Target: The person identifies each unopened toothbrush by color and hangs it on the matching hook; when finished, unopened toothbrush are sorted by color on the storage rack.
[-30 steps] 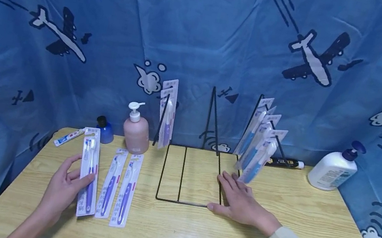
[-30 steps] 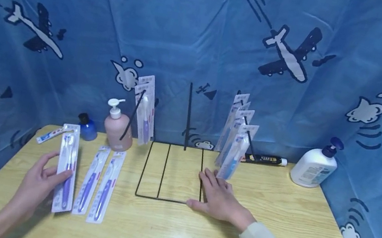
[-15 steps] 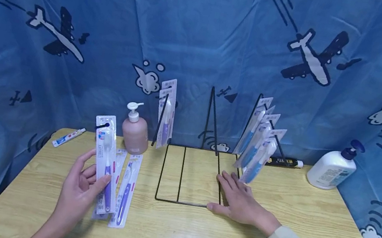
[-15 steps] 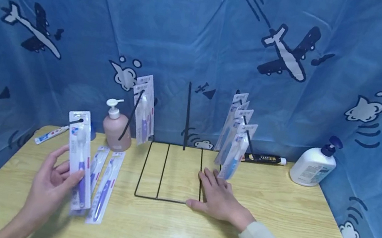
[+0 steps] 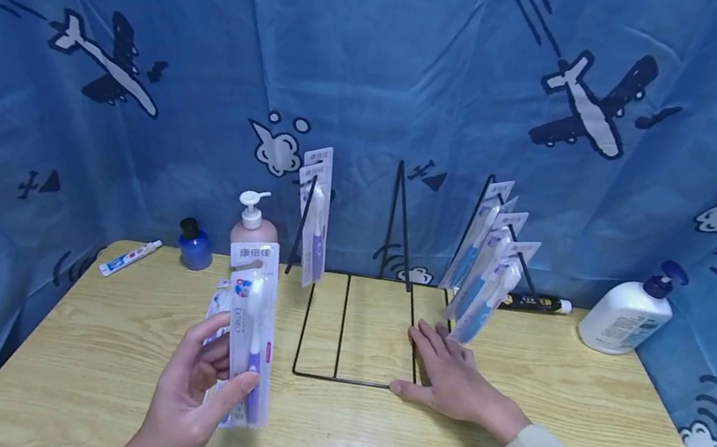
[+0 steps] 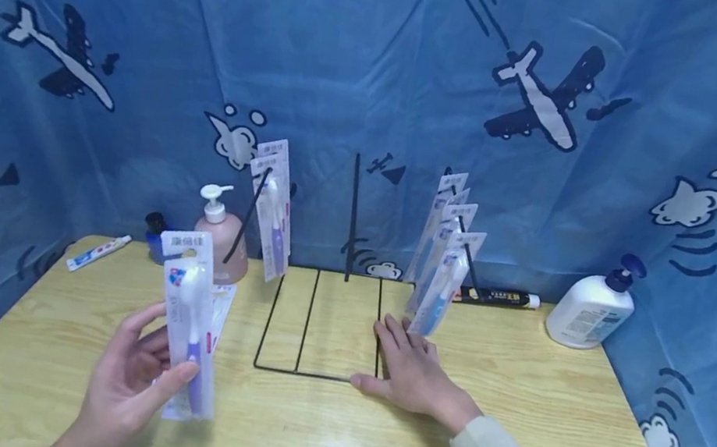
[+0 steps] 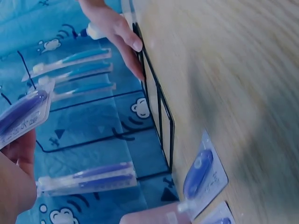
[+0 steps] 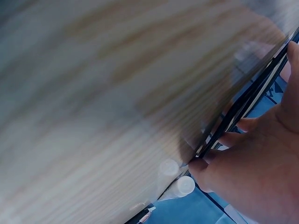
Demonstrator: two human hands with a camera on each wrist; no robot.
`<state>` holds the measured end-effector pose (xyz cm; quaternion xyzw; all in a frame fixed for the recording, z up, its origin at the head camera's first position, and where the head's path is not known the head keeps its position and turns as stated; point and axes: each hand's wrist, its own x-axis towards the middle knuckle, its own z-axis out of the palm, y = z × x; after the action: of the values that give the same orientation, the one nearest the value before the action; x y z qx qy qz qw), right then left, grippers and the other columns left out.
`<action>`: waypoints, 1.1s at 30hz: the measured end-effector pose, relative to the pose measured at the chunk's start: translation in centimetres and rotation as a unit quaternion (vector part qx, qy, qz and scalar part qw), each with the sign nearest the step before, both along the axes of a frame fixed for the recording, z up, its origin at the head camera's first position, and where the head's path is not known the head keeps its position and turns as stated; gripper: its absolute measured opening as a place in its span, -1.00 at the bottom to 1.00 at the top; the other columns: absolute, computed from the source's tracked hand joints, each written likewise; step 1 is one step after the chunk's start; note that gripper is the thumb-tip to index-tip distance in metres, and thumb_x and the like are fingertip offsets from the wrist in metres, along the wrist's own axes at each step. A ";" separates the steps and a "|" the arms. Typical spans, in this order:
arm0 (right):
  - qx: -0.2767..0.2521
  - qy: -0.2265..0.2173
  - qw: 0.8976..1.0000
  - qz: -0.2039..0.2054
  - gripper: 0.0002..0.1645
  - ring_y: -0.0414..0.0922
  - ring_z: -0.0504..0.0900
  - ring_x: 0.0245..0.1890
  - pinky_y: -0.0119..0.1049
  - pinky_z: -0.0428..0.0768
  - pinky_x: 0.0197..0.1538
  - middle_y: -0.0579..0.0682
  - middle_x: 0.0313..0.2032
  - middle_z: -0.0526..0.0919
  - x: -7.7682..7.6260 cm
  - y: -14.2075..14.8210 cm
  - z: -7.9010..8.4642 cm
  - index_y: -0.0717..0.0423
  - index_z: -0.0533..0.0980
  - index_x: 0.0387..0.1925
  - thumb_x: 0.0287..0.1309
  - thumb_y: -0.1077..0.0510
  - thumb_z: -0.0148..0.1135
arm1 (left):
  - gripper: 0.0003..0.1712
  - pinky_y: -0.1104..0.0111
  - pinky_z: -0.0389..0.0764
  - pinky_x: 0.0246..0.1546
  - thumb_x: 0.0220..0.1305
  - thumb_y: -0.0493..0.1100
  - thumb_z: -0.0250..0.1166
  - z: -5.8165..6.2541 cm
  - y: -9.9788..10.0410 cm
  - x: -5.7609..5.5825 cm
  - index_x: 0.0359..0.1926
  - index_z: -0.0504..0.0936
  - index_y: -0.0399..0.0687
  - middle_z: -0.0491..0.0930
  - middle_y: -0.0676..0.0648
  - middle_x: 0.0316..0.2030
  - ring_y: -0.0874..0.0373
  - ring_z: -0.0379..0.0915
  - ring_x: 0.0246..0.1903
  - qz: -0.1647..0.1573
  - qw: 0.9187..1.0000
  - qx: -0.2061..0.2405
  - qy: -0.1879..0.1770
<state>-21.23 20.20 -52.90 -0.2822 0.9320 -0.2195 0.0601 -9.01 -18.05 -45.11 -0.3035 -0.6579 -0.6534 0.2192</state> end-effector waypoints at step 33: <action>0.004 0.014 1.000 0.003 0.28 0.42 -0.04 0.65 0.62 0.14 0.38 0.31 0.69 0.05 -0.1 0.2 -0.3 0.24 0.09 0.72 0.42 -0.56 0.19 | -0.74 0.38 0.71 -0.04 0.43 -0.40 0.45 -0.4 3.5 -11.1 0.07 0.65 -0.38 0.79 -0.25 -0.08 0.14 0.73 -0.09 0.068 0.978 0.019 -0.198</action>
<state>-21.35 20.42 -53.22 -0.2878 0.9329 -0.2112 0.0489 -20.12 -14.53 -45.47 -0.1182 -0.6950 -0.6964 0.1345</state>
